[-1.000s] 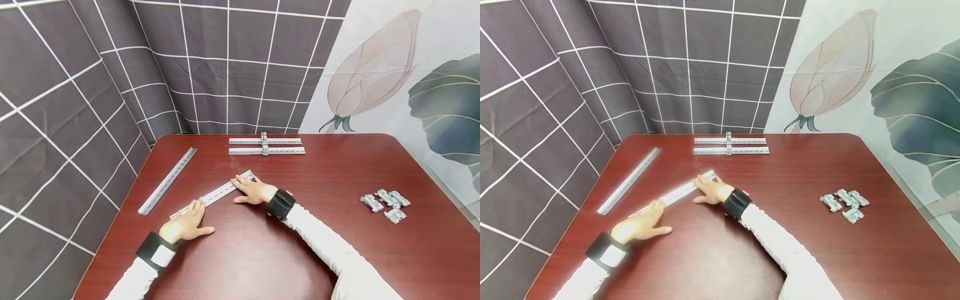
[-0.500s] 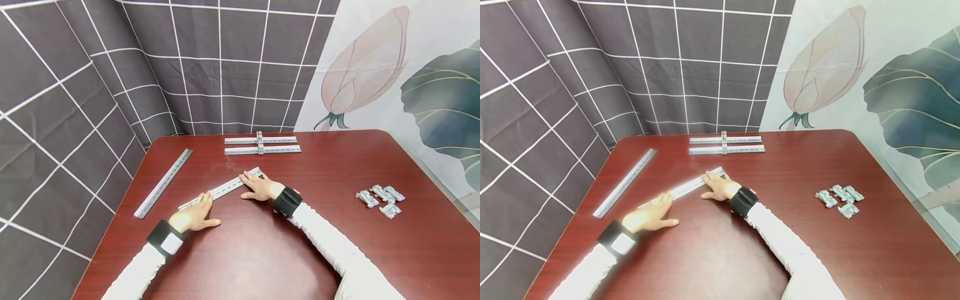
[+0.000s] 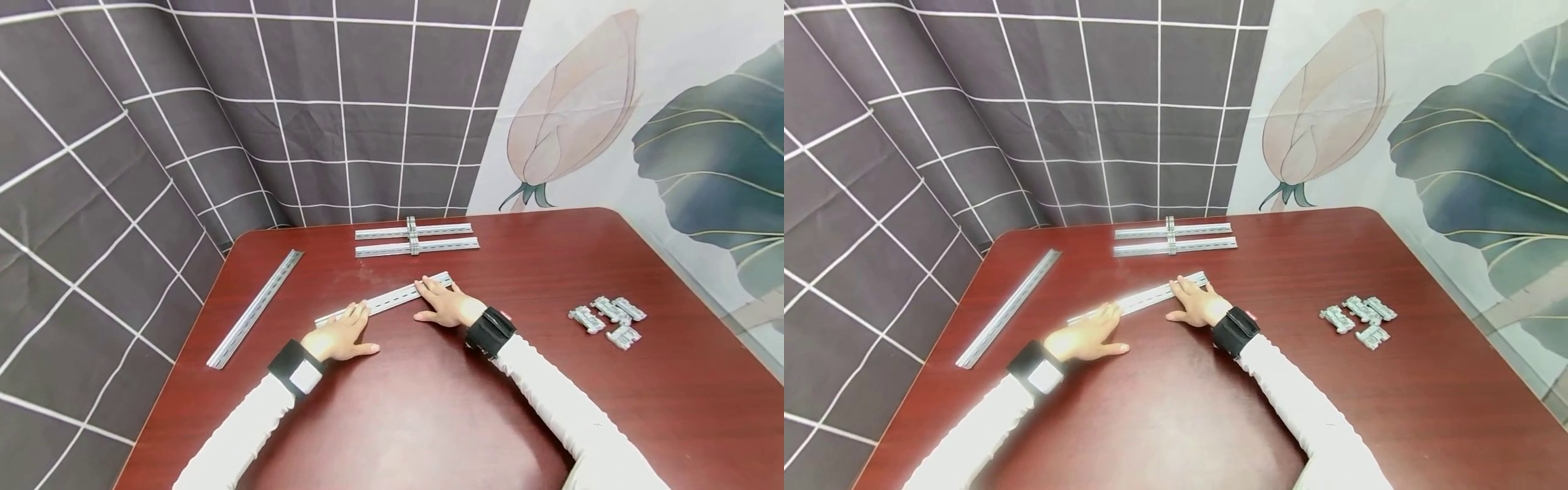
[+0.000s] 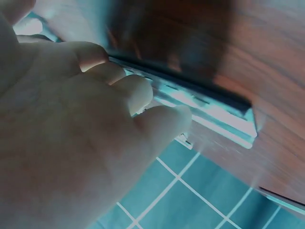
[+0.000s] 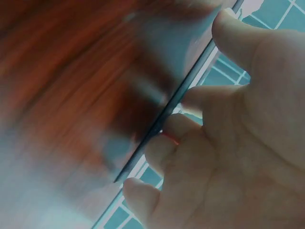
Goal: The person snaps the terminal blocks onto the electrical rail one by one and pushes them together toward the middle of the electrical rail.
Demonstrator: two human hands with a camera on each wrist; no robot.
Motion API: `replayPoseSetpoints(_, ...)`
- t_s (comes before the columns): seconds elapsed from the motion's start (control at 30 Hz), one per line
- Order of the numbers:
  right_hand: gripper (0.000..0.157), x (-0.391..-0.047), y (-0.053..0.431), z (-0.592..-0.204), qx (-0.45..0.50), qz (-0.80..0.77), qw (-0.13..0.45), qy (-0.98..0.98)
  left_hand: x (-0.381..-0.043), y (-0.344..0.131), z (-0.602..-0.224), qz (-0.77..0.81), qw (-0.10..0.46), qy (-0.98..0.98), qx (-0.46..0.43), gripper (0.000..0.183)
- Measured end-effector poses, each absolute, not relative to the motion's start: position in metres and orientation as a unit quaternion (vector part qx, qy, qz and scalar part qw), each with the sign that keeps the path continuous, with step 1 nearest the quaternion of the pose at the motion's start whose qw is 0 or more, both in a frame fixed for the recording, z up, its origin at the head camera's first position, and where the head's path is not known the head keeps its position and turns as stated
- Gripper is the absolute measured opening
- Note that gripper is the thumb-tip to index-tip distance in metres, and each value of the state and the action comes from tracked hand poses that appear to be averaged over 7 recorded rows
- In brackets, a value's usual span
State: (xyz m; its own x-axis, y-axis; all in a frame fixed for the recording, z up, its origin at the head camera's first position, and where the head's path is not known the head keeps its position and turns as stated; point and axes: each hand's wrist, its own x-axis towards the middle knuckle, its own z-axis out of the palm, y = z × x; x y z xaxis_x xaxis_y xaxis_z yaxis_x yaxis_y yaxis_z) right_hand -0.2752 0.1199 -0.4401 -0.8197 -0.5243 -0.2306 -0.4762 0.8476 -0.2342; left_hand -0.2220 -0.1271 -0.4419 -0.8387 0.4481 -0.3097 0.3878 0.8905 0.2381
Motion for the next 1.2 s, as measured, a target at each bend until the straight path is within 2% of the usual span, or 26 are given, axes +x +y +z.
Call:
replayPoseSetpoints(0.33, 0.073, -0.264, 0.159, -0.443, -0.220, -0.096, 0.121, 0.963, -0.239, -0.094, -0.444, 0.090, 0.176, 0.952, 0.232, 0.079)
replayPoseSetpoints(0.63, 0.073, -0.254, 0.187, -0.446, -0.210, -0.120, 0.121, 0.963, -0.236, -0.076, -0.450, 0.104, 0.144, 0.953, 0.244, 0.081)
replayPoseSetpoints(0.9, 0.074, -0.251, 0.194, -0.445, -0.213, -0.139, 0.132, 0.958, -0.219, -0.083, -0.447, 0.124, 0.139, 0.963, 0.196, 0.098)
replayPoseSetpoints(1.2, 0.075, -0.247, 0.192, -0.445, -0.207, -0.147, 0.140, 0.957, -0.208, -0.092, -0.446, 0.130, 0.149, 0.965, 0.172, 0.095)
